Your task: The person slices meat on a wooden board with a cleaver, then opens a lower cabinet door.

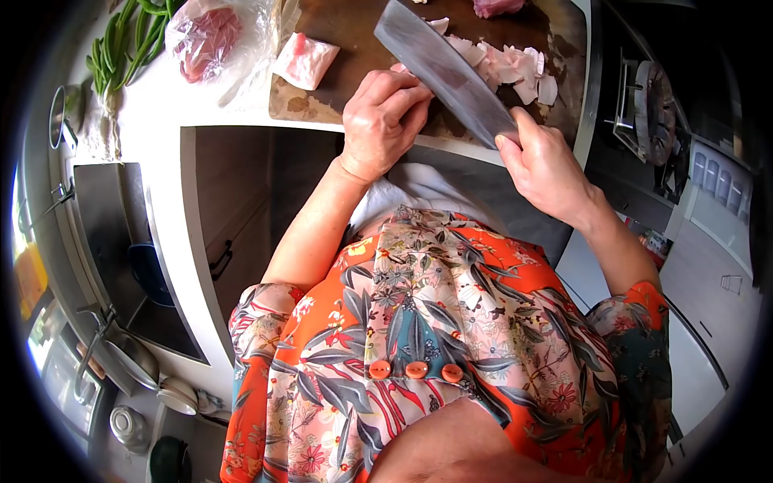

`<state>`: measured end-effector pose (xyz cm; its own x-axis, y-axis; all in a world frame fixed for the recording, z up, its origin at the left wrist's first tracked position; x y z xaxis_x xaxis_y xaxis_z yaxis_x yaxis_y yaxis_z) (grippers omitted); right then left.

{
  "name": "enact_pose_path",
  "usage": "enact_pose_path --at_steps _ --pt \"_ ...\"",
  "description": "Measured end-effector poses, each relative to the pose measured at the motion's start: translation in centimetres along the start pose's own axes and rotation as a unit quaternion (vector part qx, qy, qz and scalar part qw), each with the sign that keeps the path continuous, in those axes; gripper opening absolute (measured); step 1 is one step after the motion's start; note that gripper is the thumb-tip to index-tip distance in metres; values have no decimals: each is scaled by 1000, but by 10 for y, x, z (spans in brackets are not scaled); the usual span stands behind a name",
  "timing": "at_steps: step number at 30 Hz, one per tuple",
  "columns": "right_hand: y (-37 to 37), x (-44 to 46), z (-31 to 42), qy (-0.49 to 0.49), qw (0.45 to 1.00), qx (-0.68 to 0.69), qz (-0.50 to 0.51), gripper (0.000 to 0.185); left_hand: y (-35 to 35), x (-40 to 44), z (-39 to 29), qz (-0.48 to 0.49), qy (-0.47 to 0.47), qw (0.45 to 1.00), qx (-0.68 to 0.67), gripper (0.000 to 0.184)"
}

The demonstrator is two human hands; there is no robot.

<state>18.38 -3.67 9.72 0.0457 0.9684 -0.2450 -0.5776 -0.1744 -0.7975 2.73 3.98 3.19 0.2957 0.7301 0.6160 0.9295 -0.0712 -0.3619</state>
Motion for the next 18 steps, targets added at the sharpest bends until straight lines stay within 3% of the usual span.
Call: enact_pose_path --at_steps 5,8,15,18 --pt "-3 -19 -7 41 999 -3 29 17 2 0 2 0 -10 1000 -4 19" --pt "2 0 1 -2 1000 -11 19 17 2 0 2 11 -16 1000 -7 19" --pt "-3 -24 -9 55 998 6 37 18 2 2 3 15 -23 1000 -11 19" --pt "2 -5 2 27 999 1 42 17 2 1 3 25 -28 999 -10 20"
Point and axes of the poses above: each hand's wrist, its own x-axis towards the middle knuckle, its own y-axis out of the palm, z = x × y, the point moved 6 cm from there along x, towards the middle knuckle, and after that the axes turned 6 degrees about -z, right-handed, at the moved point
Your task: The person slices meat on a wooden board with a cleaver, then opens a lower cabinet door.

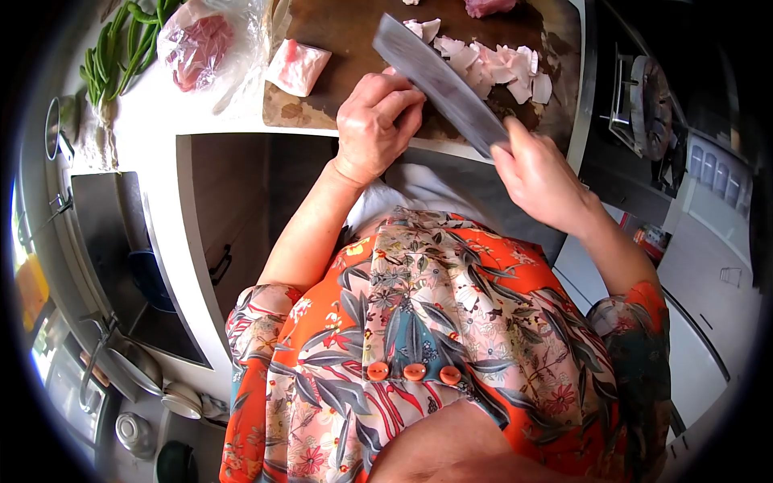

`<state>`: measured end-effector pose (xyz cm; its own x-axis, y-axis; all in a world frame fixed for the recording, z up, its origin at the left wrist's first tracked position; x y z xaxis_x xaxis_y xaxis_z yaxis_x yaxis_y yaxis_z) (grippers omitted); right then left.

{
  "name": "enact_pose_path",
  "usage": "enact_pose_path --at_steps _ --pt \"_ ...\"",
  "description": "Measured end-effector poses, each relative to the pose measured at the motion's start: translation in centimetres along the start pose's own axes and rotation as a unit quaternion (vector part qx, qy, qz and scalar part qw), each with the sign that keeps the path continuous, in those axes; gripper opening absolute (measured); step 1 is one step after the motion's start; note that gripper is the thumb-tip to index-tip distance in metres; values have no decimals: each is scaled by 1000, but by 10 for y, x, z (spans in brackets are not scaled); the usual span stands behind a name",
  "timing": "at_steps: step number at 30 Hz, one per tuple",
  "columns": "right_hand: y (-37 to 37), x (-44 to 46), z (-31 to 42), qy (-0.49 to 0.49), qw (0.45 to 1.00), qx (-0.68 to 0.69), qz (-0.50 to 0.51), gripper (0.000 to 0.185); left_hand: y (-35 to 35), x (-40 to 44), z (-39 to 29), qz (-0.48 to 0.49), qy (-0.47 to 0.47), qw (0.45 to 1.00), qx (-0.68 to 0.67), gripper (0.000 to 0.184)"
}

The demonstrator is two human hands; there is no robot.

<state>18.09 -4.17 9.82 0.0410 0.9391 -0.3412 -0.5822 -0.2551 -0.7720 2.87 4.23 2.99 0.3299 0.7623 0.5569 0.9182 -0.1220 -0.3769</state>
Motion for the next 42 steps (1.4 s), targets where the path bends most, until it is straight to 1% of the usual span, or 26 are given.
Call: enact_pose_path --at_steps 3,7,10,11,12,14,16,20,23,26,32,35,38,42 --pt "7 18 1 -32 999 -17 -17 17 0 1 -1 -2 8 1000 -2 20" --pt "2 -17 -9 24 1000 -10 1 16 0 1 0 -10 5 1000 -5 19" --pt "7 -3 -3 6 1000 -8 -8 16 0 0 1 -8 3 1000 -5 19" --pt "10 11 -1 -18 1000 -2 -25 20 0 1 1 -4 -1 1000 -2 19" --pt "13 29 6 -34 999 11 -33 18 0 1 1 0 -4 1000 1 19" --pt "21 61 18 -96 992 -17 -82 18 1 0 -1 2 0 1000 5 19" --pt "21 56 15 -71 995 -12 -70 18 1 1 -1 -6 18 1000 12 19" --pt "12 19 -10 -14 999 7 -30 18 0 1 -1 -7 14 1000 11 19" --pt "5 -7 -29 19 999 23 -33 17 0 2 -2 -4 14 1000 11 19" --pt "1 -7 -24 -23 998 -11 -58 17 1 1 -2 -12 27 999 19 20" --pt "5 -6 -22 -17 998 12 -67 17 2 2 -2 -31 21 999 22 18" --pt "12 -1 -23 20 999 22 -39 18 2 2 -1 -29 15 999 25 17" --pt "12 16 -9 -39 997 -9 -70 20 3 0 -2 -23 12 999 24 17" --pt "10 23 -20 -11 997 34 -61 23 -4 -3 -8 0 35 999 37 19"
Point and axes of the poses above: each hand's wrist, its own x-axis towards the middle knuckle, its own y-axis out of the palm, z = x × y, the point moved 6 cm from there along x, towards the middle knuckle, and after that the axes turned 6 degrees about -z, right-handed, at the moved point
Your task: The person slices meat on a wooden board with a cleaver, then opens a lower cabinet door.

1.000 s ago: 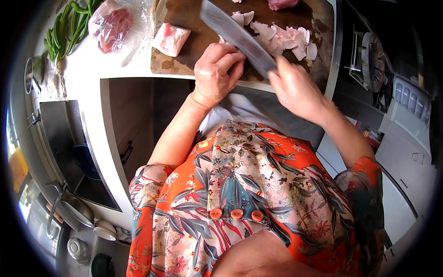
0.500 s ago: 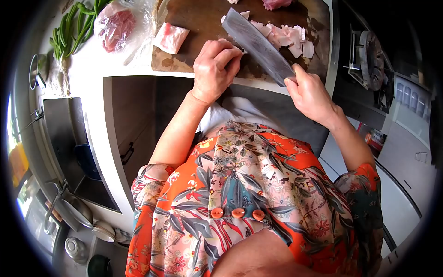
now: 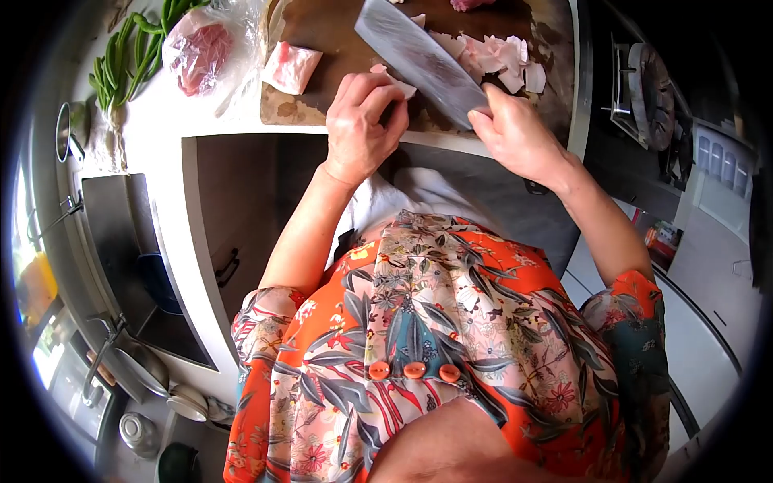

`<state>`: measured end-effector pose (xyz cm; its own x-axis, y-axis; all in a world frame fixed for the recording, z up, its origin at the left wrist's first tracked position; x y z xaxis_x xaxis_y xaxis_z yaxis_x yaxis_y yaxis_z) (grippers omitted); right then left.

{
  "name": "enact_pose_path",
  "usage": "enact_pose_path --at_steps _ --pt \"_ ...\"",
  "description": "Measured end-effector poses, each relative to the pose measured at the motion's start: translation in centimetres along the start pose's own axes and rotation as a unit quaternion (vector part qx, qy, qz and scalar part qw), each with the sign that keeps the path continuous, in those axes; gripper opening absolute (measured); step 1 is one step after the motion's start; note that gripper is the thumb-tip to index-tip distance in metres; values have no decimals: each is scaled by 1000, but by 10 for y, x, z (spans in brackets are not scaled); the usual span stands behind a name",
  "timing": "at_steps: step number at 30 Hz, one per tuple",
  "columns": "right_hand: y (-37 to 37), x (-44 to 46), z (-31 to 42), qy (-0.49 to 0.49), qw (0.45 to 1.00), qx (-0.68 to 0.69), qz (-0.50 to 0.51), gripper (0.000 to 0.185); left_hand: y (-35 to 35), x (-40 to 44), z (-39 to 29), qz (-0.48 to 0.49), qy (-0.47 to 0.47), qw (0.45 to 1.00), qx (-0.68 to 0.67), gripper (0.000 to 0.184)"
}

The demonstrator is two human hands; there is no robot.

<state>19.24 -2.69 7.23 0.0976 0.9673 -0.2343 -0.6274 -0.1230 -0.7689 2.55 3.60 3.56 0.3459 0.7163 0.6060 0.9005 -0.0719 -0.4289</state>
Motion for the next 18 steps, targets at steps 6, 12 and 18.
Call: enact_pose_path --at_steps 6,12,18 --pt "0 -24 -29 55 996 71 4 22 -11 4 -3 55 -14 997 48 18" --pt "2 -25 -33 74 991 114 9 21 8 29 3 194 22 977 83 17" --pt "17 -6 -33 92 991 98 22 22 9 36 37 345 -37 925 154 16"
Point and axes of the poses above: each hand's wrist, its own x-axis towards the middle knuckle, its own y-axis out of the palm, z = x × y, the point moved 6 cm from there along x, towards the middle knuckle, and after that the axes turned 6 degrees about -z, right-handed, at the moved point
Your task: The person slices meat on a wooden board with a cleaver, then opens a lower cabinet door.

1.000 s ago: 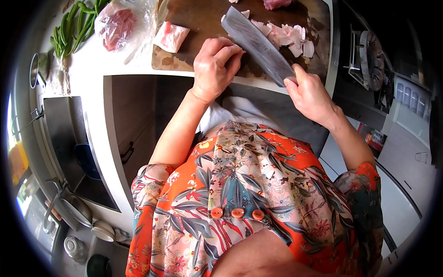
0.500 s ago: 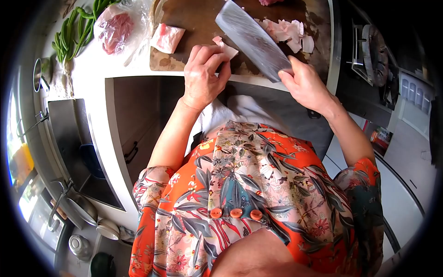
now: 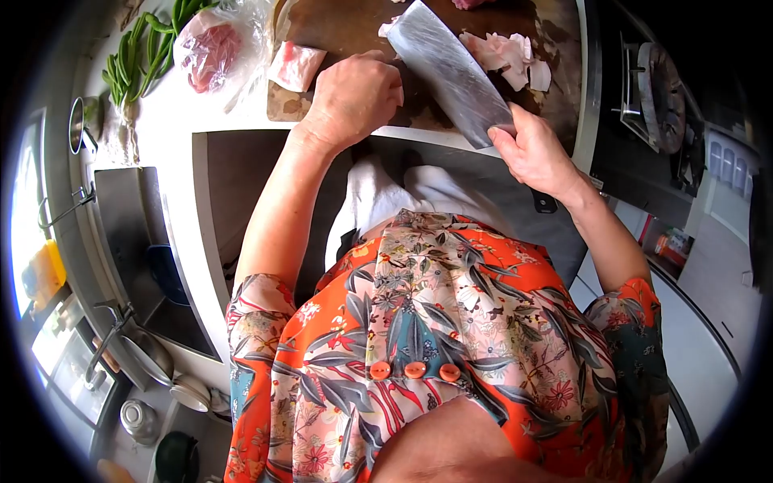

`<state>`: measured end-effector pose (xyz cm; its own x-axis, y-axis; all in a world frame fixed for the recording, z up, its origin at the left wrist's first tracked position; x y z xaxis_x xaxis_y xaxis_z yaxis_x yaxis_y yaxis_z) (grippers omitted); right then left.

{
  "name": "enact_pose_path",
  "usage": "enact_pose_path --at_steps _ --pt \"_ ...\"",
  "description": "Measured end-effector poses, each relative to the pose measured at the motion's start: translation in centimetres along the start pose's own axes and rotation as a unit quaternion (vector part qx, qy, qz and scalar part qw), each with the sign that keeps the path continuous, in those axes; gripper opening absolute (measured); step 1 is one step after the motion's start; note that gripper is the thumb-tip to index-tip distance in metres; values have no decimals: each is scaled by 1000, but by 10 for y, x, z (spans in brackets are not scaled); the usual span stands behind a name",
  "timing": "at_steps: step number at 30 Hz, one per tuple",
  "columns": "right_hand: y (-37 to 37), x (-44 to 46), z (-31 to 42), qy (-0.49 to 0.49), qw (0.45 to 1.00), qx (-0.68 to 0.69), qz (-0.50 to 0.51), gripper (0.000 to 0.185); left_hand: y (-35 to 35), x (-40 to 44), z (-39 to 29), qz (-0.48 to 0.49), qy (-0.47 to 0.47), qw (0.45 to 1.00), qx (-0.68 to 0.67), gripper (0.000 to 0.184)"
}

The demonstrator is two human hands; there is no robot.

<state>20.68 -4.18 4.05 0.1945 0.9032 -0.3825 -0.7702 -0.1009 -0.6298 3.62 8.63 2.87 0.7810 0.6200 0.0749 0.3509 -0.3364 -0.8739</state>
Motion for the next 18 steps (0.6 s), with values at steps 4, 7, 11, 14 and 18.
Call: enact_pose_path --at_steps 4,7,11,14,18 --pt "2 0 5 10 1000 -3 2 24 -8 -12 -4 -103 37 992 -59 15" --pt "4 0 5 -38 999 -1 -17 24 -4 -17 -13 -167 77 981 -69 21" --pt "0 0 14 -89 995 -25 -31 24 -4 -31 -13 -247 21 962 -111 28" --pt "-2 0 20 -86 995 -33 -25 24 1 -42 -10 -304 2 945 -122 25" --pt "-9 -6 25 -93 994 -53 -13 22 4 -44 -21 -351 -18 927 -130 21"
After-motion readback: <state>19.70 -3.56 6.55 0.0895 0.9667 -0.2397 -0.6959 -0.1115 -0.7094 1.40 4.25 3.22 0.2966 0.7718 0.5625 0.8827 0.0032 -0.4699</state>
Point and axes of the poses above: each hand's wrist, its own x-axis towards the middle knuckle, its own y-axis out of the palm, z = x × y, the point moved 6 cm from there along x, towards the middle knuckle, and after that the axes turned 6 degrees about -z, right-handed, at the moved point
